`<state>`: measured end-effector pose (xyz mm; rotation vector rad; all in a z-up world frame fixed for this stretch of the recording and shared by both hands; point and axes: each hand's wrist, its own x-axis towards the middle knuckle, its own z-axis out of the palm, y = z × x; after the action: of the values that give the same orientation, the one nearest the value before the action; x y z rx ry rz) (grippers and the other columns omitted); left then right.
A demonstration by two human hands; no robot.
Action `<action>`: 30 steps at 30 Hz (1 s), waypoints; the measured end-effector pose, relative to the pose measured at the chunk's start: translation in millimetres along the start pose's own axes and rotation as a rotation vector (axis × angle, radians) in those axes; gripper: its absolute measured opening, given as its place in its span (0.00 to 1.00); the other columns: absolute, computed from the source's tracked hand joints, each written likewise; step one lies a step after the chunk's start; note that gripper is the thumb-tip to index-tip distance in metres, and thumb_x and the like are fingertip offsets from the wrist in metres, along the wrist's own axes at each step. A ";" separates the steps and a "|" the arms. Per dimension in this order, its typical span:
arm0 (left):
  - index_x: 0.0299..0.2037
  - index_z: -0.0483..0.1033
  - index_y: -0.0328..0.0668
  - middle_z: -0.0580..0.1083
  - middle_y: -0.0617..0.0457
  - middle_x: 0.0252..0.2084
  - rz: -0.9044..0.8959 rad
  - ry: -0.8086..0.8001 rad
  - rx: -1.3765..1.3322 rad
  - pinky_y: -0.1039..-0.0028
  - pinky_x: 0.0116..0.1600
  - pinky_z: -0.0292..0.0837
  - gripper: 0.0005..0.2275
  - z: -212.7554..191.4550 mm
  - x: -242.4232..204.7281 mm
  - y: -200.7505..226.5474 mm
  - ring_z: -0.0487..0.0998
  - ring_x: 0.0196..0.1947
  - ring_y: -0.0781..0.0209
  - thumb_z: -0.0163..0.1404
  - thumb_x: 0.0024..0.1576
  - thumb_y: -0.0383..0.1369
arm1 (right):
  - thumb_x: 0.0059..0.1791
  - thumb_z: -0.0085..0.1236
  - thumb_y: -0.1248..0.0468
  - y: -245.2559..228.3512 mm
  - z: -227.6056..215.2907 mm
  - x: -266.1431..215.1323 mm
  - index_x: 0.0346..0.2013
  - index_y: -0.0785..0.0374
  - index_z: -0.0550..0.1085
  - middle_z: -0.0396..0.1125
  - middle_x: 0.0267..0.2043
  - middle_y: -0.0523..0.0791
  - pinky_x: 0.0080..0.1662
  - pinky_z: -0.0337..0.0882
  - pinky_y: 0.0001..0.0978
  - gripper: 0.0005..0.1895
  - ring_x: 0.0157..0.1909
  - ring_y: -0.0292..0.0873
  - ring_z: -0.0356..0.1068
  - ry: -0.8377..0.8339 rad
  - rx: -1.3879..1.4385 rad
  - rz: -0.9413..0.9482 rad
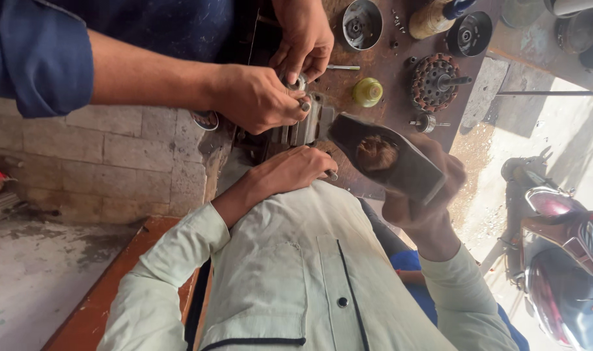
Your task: The person uses a hammer to tap a small metal pin into a circular metal component held by a coworker. The camera wearer holds the hammer and strikes the pin multiple times while the coworker rotates the component to access different positions.
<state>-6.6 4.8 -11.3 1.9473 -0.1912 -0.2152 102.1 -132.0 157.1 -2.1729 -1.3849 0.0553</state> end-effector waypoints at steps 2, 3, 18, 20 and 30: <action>0.45 0.79 0.34 0.79 0.38 0.39 0.010 -0.012 0.022 0.57 0.45 0.74 0.08 -3.2 -0.8 -3.7 0.81 0.43 0.39 0.55 0.56 0.27 | 0.54 0.60 0.60 -0.1 5.5 3.7 0.41 0.69 0.72 0.66 0.27 0.50 0.33 0.64 0.45 0.13 0.27 0.55 0.68 -0.245 -0.114 0.212; 0.43 0.79 0.34 0.79 0.39 0.39 0.007 -0.037 0.016 0.57 0.45 0.75 0.07 -0.3 -3.5 -3.1 0.81 0.43 0.40 0.55 0.57 0.27 | 0.55 0.59 0.60 -0.9 3.8 1.1 0.42 0.69 0.72 0.66 0.27 0.50 0.32 0.63 0.44 0.13 0.26 0.54 0.68 -0.259 -0.105 0.241; 0.41 0.79 0.35 0.80 0.42 0.39 0.041 -0.031 -0.004 0.58 0.48 0.75 0.06 7.8 -3.7 -4.4 0.81 0.45 0.42 0.54 0.55 0.24 | 0.60 0.47 0.50 -3.9 -31.9 4.0 0.43 0.69 0.74 0.68 0.27 0.45 0.29 0.63 0.33 0.22 0.23 0.39 0.67 -0.139 0.055 0.302; 0.42 0.79 0.35 0.80 0.42 0.40 0.053 0.003 0.003 0.58 0.47 0.75 0.07 -2.1 2.4 -7.8 0.81 0.45 0.42 0.54 0.54 0.24 | 0.61 0.44 0.47 -1.6 -40.6 -4.0 0.48 0.69 0.76 0.68 0.32 0.47 0.32 0.65 0.31 0.26 0.27 0.40 0.68 0.018 0.061 0.187; 0.46 0.79 0.33 0.79 0.41 0.43 0.002 -0.060 0.002 0.58 0.47 0.75 0.11 2.1 4.3 -1.7 0.81 0.45 0.41 0.51 0.55 0.20 | 0.64 0.46 0.42 20.9 -26.5 -41.8 0.50 0.71 0.74 0.70 0.34 0.47 0.37 0.65 0.28 0.31 0.30 0.41 0.69 0.169 0.174 0.280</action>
<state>-2.9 2.6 -13.8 1.9439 -0.2326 -0.2719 108.3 -185.4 159.0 -2.1545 -0.9417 0.0902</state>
